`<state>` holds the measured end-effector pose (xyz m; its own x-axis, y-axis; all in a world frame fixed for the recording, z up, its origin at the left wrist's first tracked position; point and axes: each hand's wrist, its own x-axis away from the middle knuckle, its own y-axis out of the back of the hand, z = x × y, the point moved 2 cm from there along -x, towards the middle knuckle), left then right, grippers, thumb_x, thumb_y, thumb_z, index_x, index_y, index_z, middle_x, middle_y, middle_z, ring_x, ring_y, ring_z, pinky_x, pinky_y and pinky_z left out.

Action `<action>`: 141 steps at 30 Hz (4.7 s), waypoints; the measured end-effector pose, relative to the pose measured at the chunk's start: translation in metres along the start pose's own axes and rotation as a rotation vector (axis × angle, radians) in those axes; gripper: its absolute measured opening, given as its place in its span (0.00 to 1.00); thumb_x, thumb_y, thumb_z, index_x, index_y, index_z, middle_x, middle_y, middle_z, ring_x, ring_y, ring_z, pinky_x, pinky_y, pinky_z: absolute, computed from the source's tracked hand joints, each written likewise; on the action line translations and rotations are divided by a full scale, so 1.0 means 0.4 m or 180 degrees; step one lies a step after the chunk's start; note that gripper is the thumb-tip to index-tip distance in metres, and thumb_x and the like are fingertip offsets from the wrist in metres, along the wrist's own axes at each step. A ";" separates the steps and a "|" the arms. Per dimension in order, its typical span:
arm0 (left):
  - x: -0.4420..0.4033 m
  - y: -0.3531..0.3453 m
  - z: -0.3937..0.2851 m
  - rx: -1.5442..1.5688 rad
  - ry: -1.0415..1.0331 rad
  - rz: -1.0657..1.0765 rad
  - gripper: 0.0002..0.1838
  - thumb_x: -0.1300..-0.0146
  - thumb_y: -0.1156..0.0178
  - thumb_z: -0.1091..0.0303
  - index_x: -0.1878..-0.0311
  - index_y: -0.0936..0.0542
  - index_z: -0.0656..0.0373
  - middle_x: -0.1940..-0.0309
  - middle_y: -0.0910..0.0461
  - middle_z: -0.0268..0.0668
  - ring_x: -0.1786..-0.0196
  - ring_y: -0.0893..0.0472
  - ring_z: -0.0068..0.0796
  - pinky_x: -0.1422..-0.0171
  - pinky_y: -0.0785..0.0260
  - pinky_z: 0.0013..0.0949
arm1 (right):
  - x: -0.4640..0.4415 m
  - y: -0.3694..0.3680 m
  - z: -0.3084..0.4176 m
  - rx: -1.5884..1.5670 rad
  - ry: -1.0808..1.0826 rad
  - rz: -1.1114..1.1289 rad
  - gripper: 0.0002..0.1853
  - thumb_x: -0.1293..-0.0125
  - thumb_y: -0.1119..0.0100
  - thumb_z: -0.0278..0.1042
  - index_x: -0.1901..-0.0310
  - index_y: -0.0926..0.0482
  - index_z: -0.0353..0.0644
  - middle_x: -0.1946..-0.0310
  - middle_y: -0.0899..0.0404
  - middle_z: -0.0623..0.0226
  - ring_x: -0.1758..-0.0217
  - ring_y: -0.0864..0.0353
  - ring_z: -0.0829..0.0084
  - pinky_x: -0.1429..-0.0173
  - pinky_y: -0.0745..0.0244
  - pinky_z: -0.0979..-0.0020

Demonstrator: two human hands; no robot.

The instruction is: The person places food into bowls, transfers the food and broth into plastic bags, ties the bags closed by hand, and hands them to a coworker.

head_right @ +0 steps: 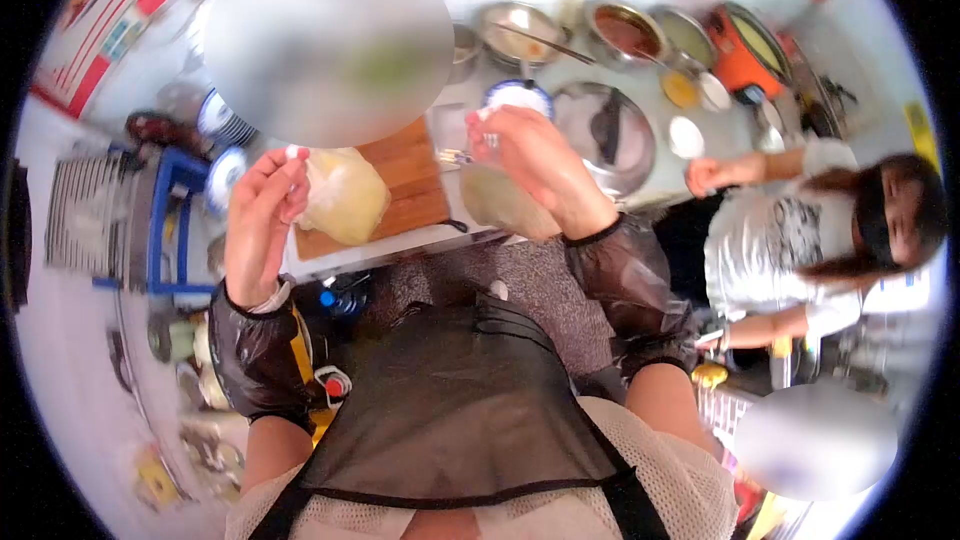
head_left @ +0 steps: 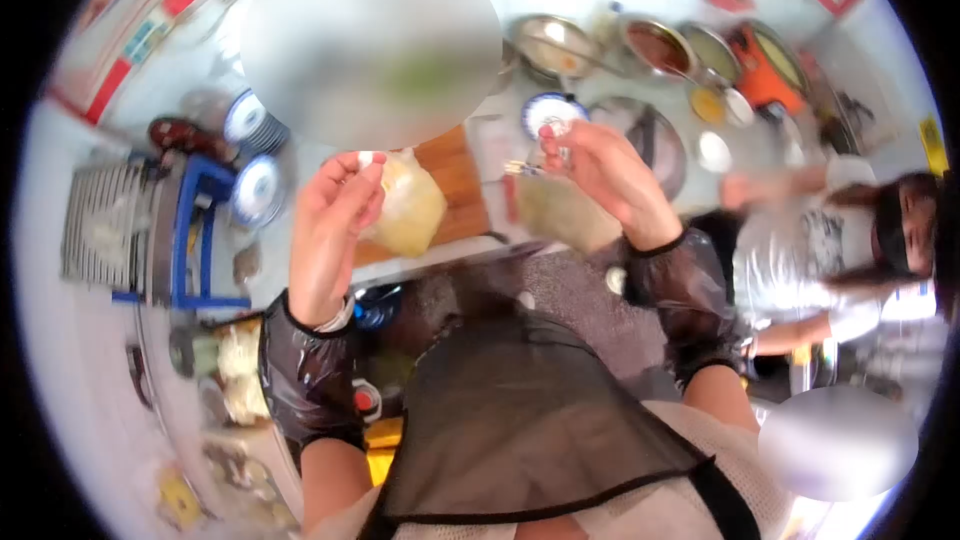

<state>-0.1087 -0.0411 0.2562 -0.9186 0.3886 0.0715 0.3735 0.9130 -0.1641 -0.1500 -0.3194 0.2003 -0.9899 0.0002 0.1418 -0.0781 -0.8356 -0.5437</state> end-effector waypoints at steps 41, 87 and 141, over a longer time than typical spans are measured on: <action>-0.128 -1.002 0.554 -0.1153 0.0343 0.3534 0.09 0.35 0.44 0.69 0.60 0.24 0.67 0.74 0.23 0.29 0.75 0.31 0.12 0.70 0.40 0.18 | 0.821 0.510 -0.073 0.0361 0.0935 -0.3624 0.09 0.36 0.52 0.29 0.71 0.27 0.32 0.72 0.26 0.69 0.65 0.27 0.80 0.64 0.37 0.79; 0.082 -0.735 1.907 -0.2980 0.0212 0.2952 0.16 0.28 0.56 0.61 0.71 0.37 0.60 0.82 0.35 0.32 0.80 0.37 0.21 0.75 0.44 0.27 | 0.766 1.692 -1.869 0.3880 -0.1970 -0.4147 0.11 0.42 0.44 0.29 0.61 0.23 0.30 0.62 0.23 0.51 0.60 0.21 0.56 0.62 0.22 0.59; -0.082 -1.600 1.029 -0.1962 -0.0802 0.4372 0.11 0.32 0.49 0.64 0.54 0.26 0.63 0.68 0.21 0.36 0.68 0.21 0.24 0.61 0.29 0.28 | 2.069 1.285 -0.284 0.3865 0.0153 -0.7070 0.16 0.31 0.52 0.40 0.55 0.22 0.34 0.64 0.19 0.51 0.61 0.21 0.67 0.55 0.26 0.66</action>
<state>-0.3708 -0.6893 -0.0462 0.1992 0.9793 0.0358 0.8640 -0.1927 0.4652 -1.0229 -0.6862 -0.0557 0.3432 0.8324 -0.4350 -0.4209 0.5504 0.7211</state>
